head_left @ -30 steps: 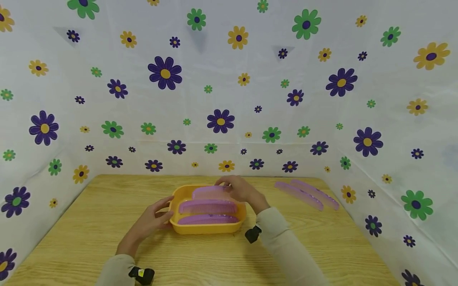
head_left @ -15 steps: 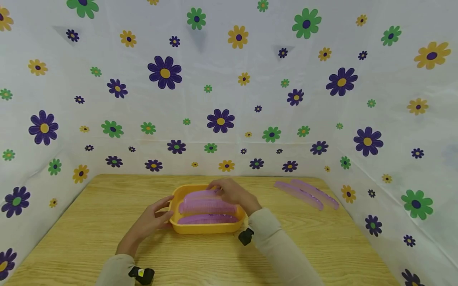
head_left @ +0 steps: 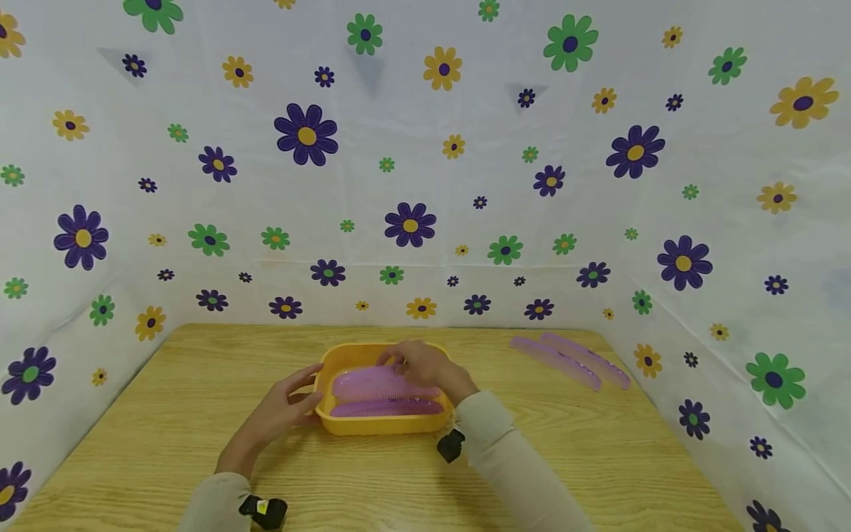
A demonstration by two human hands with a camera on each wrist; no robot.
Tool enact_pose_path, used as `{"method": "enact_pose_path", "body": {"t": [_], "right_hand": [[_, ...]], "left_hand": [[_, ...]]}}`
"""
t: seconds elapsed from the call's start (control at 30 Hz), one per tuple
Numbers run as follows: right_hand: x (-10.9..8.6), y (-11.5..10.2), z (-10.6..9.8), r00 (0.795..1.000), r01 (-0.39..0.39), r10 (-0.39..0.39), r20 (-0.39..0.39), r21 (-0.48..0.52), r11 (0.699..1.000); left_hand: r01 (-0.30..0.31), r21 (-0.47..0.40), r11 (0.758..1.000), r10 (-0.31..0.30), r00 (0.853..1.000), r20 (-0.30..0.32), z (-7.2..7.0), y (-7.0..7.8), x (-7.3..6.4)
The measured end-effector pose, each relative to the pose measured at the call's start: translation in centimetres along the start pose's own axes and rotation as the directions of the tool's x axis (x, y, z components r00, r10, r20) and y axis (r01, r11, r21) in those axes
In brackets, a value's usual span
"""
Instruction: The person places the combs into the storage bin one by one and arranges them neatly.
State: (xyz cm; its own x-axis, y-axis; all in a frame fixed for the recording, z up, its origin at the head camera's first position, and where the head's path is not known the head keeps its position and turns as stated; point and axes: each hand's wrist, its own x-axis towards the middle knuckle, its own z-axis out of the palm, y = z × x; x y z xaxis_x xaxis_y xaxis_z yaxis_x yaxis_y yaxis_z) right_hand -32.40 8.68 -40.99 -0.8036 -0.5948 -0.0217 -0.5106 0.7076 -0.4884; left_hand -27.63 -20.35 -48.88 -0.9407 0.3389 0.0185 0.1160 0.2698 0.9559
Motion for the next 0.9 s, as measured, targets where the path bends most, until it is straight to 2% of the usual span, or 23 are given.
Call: {"method": "enact_pose_path", "body": {"t": [0.13,0.4,0.7,0.9], "right_hand": [[-0.1,0.1,0.6,1.000,-0.004,0.004,0.010,-0.021,1.000],[-0.1,0.4,1.0,0.998,0.066,-0.066,0.017,-0.020,0.998],[-0.1,1.1,1.3,0.999,-0.019,0.019,0.044,0.016,1.000],[-0.1,1.3,1.6,0.998,-0.018,0.017,0.055,0.022,1.000]], "left_hand": [[-0.005,-0.003,1.000,0.005,1.000,0.001,-0.1,0.0,0.0],[-0.010,0.002,1.000,0.010,1.000,0.000,0.0,0.0,0.0],[-0.012,0.011,1.000,0.012,1.000,-0.004,0.0,0.3,-0.1],[-0.008,0.026,1.000,0.008,1.000,-0.009,0.2,0.3,-0.1]]}}
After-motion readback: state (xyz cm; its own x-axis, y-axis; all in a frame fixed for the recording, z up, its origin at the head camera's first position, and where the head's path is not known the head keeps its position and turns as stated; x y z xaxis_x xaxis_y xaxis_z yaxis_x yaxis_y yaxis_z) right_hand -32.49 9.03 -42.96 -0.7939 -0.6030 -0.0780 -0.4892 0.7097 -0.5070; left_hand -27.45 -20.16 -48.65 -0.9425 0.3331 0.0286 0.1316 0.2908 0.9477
